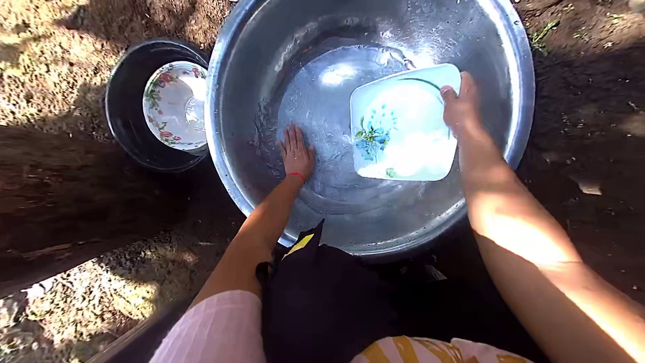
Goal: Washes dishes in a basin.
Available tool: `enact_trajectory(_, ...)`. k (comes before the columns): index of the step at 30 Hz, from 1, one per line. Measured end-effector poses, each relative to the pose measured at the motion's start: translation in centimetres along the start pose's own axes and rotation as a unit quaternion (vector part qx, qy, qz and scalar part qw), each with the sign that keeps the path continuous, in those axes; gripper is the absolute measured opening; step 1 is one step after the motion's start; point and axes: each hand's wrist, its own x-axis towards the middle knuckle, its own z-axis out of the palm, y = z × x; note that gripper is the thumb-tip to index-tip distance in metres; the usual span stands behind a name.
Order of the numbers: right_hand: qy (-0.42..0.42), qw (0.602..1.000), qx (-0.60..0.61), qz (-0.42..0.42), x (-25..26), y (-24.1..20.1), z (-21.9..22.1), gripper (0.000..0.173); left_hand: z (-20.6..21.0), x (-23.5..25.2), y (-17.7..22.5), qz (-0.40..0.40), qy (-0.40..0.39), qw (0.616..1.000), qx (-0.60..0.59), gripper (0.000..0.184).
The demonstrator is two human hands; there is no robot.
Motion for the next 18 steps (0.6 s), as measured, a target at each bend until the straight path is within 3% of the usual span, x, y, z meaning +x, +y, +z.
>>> enact_trajectory(3,-0.059,0.990,0.089,0.092,-2.6,1.9,6.9,0.050,2.9,-2.7,3.8,0.101,-0.013,0.994,-0.024,0.077)
enact_trajectory(6,-0.128,0.971,0.134,0.152,-5.3,3.0,12.5,0.041,4.2,-4.8,5.0,0.205,-0.136,0.969,-0.026,0.079)
enact_trajectory(8,-0.200,0.955,0.122,0.182,-6.2,3.2,13.0,0.043,2.9,-4.0,3.9,0.191,-0.164,0.968,-0.019,0.080)
enact_trajectory(10,-0.273,0.937,0.069,0.205,-6.3,3.2,12.6,0.044,1.9,-2.6,2.6,0.092,-0.117,0.989,-0.006,0.077)
enact_trajectory(12,-0.309,0.924,0.044,0.222,-6.3,3.2,12.6,0.042,2.8,-2.1,2.1,0.064,-0.066,0.996,0.003,0.081)
enact_trajectory(14,-0.306,0.925,0.031,0.223,-6.3,3.3,12.9,0.041,3.5,-3.2,3.0,0.148,-0.113,0.983,-0.006,0.081)
enact_trajectory(16,-0.295,0.929,0.036,0.221,-6.3,3.1,12.5,0.040,3.6,-3.7,4.0,0.277,-0.219,0.935,-0.002,0.077)
enact_trajectory(18,-0.291,0.933,0.024,0.210,-6.2,3.0,11.6,0.040,4.0,-3.5,2.8,0.348,-0.210,0.914,0.016,0.070)
